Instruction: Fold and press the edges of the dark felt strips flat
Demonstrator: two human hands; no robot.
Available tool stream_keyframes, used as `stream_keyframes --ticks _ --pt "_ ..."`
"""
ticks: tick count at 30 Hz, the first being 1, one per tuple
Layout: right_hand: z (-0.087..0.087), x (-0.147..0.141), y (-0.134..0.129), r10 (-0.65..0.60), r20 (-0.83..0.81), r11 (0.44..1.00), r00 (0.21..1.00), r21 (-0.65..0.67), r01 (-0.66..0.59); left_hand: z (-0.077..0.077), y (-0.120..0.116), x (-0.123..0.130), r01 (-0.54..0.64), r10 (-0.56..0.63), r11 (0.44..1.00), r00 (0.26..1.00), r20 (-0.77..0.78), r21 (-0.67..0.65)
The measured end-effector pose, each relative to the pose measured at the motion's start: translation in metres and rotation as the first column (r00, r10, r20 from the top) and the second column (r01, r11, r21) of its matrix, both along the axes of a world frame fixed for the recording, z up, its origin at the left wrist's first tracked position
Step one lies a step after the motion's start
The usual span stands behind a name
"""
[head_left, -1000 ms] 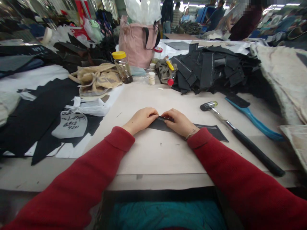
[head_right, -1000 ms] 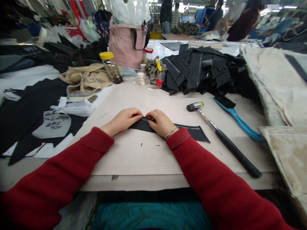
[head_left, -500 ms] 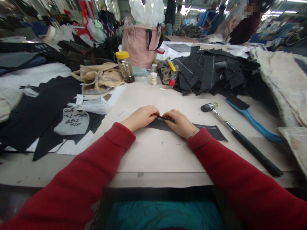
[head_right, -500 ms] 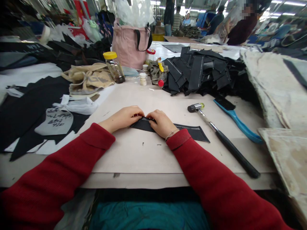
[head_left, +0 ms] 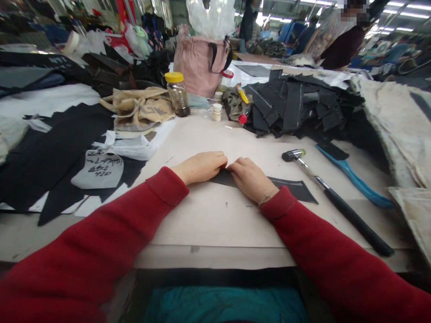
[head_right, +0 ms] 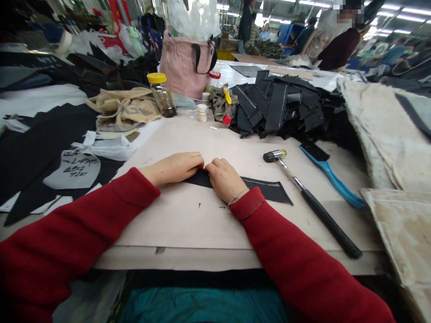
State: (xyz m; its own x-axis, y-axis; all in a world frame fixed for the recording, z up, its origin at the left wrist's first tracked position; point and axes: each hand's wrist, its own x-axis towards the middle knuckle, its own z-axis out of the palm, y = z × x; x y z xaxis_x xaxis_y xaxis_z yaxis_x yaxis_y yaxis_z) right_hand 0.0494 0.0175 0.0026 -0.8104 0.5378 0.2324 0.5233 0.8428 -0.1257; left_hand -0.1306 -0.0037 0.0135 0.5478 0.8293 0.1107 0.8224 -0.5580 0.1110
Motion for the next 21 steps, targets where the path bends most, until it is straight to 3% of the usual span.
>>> stream_keyframes --ticks 6,11,17,21 --pt "0.005 -0.003 -0.009 -0.009 0.141 0.991 0.99 0.133 -0.01 0.007 -0.001 0.001 0.178 -0.173 0.984 0.974 -0.145 0.021" --pt "0.01 -0.007 -0.017 -0.068 0.206 0.99 0.976 0.138 0.04 0.013 -0.008 -0.002 0.235 -0.229 0.972 0.936 -0.269 -0.008" --pt "0.008 -0.01 -0.024 -0.104 0.171 0.981 0.98 0.177 0.073 0.007 -0.017 -0.006 0.162 -0.158 0.987 0.965 -0.212 0.001" --pt "0.005 -0.004 -0.025 -0.124 0.106 0.981 0.987 0.159 0.107 0.0 -0.024 -0.003 -0.007 0.011 0.999 0.995 -0.096 0.043"
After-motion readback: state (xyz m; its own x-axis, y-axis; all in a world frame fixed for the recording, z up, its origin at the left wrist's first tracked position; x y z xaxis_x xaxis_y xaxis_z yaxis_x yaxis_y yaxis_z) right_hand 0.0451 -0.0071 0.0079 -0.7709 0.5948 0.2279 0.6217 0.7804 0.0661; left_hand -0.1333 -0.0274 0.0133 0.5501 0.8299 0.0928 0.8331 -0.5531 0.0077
